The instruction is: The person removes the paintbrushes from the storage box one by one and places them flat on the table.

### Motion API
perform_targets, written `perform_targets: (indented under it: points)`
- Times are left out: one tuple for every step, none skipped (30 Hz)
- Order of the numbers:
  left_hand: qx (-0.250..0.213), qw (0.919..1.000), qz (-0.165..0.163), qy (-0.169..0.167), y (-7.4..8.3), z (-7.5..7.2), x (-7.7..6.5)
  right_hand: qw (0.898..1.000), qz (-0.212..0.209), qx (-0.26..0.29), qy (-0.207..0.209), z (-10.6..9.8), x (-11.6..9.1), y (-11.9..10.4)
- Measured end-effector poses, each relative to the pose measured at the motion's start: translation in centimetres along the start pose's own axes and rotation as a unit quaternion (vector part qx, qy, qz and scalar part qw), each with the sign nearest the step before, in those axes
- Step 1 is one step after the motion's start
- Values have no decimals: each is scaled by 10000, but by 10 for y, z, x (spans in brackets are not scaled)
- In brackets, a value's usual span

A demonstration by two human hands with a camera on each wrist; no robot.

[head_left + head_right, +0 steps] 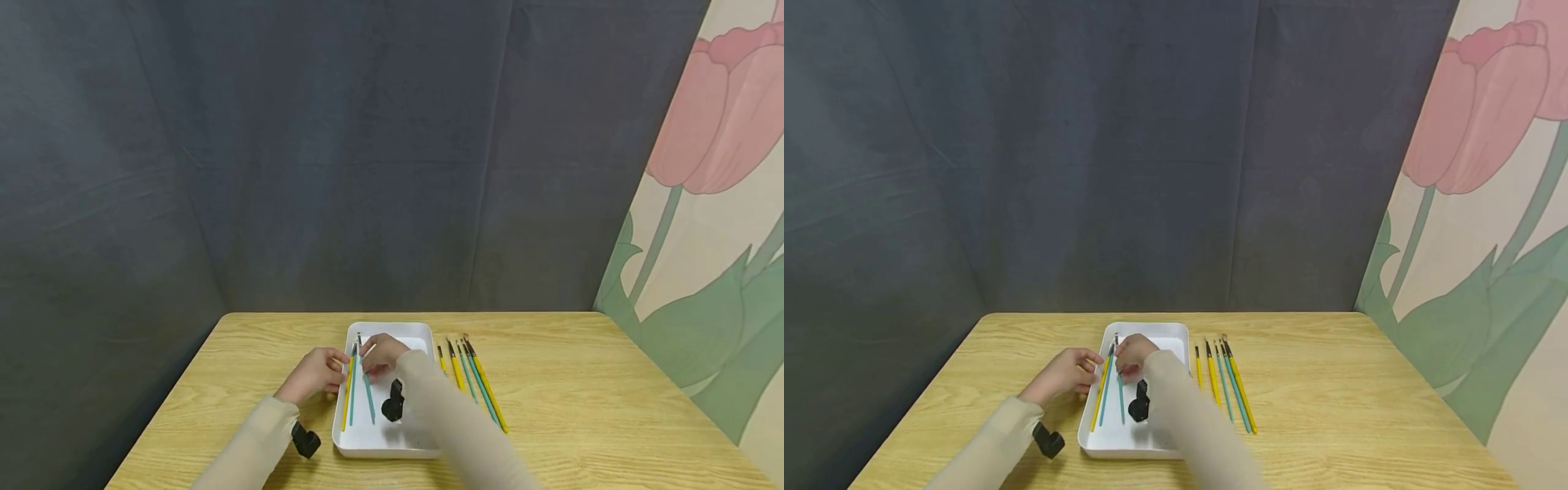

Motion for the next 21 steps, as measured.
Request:
perform_targets:
  points:
    - [7,10000,2,6,0,0,0,10000,-11,58,-25,-3,0,0]
    - [-4,10000,3,18,1,0,0,9999,-21,108,-25,-7,-1,1]
    - [-13,10000,1,28,1,0,0,9999,-29,139,-23,-11,-2,1]
    - [-26,10000,3,37,0,0,0,9998,-21,179,-37,-14,-4,2]
    - [-43,10000,3,44,0,0,0,9997,-45,215,-58,-17,-6,2]
    - [-51,10000,4,48,0,0,0,9997,-50,235,-83,-20,-9,2]
    - [-69,10000,11,44,-1,0,0,9996,-61,257,-118,-23,-11,2]
    - [-84,10000,22,41,-1,0,0,9995,-82,269,-147,-26,-14,2]
    - [-97,9999,32,40,-1,0,0,9994,-103,281,-186,-29,-17,1]
    - [-112,9999,42,39,-1,0,0,9991,-150,305,-235,-32,-20,0]
    - [-120,9999,50,37,0,0,0,9989,-207,322,-277,-35,-22,0]
    - [-118,9999,62,30,0,0,-1,9986,-249,350,-322,-38,-25,-1]
    - [-118,9999,59,26,0,0,-1,9982,-327,361,-359,-41,-29,-2]
    - [-109,9999,56,30,0,0,-1,9977,-397,372,-394,-44,-32,-2]
    - [-107,9999,51,25,1,0,-1,9973,-452,388,-432,-47,-35,-1]
    - [-97,9999,46,23,1,0,-1,9968,-509,405,-470,-51,-38,-1]
    - [-82,10000,43,27,2,0,-1,9964,-533,422,-498,-54,-40,1]
    - [-64,10000,47,29,2,0,-1,9960,-574,430,-534,-58,-43,2]
    - [-53,10000,46,31,2,0,-2,9954,-611,463,-576,-62,-46,4]
    - [-48,10000,50,33,2,0,-2,9950,-630,482,-610,-66,-48,7]
    - [-52,10000,47,34,2,0,-2,9944,-666,510,-648,-71,-50,10]
Point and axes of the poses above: each hand's wrist, its own x-axis towards the middle knuckle, its own z-axis out of the palm, y = z × x, the point moved 8 cm from there along x, towards the middle knuckle, and after that the axes turned 11 degrees about z, right-handed, at the moved point
